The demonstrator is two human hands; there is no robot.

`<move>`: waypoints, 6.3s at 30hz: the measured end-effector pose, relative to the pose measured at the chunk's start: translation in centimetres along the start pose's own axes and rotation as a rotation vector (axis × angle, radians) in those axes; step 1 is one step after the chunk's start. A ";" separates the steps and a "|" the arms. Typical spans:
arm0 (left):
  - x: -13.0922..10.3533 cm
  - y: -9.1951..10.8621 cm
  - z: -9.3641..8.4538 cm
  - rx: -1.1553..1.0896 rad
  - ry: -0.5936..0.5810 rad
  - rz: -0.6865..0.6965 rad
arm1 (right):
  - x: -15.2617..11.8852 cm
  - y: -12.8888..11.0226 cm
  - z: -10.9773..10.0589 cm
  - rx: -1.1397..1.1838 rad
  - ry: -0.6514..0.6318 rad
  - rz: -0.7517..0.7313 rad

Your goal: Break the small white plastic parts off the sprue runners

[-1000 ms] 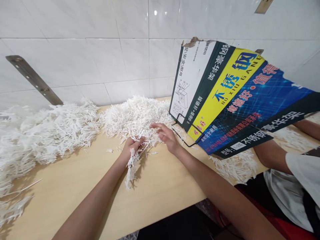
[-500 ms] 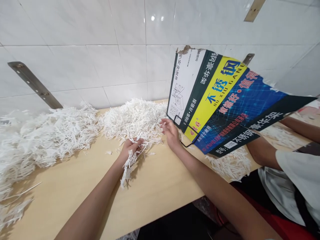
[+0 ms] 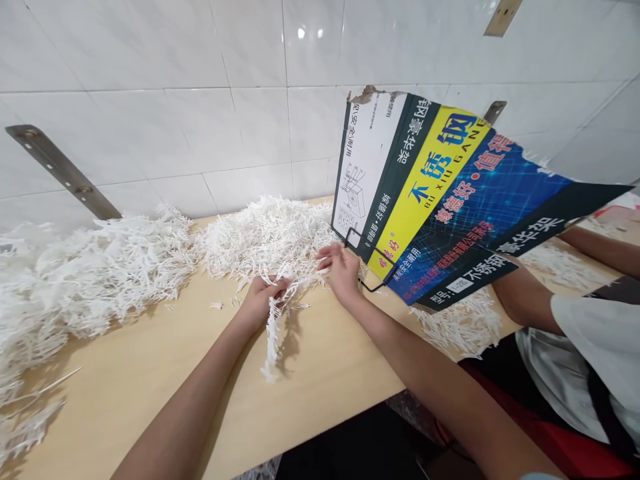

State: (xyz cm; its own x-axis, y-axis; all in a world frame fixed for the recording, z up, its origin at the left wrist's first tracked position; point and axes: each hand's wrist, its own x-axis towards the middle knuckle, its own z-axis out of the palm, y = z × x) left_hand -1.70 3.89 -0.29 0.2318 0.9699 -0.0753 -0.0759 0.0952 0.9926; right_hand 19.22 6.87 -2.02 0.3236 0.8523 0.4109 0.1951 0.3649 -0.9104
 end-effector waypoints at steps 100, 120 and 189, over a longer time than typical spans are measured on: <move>-0.6 0.4 -0.1 0.275 0.118 0.165 | -1.0 -2.1 0.1 0.057 -0.469 -0.063; -1.3 -0.2 -0.4 0.236 0.066 0.143 | 1.2 0.3 -0.3 -0.092 -0.130 0.017; -0.6 0.5 -1.3 0.076 0.119 0.199 | -1.3 -2.3 -0.1 -0.260 -0.528 -0.487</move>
State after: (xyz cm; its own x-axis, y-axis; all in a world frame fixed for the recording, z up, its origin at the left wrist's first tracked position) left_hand -3.16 3.64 0.12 0.1037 0.9878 0.1160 -0.0339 -0.1131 0.9930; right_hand 18.46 4.87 -0.42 -0.3277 0.7079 0.6257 0.4355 0.7009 -0.5649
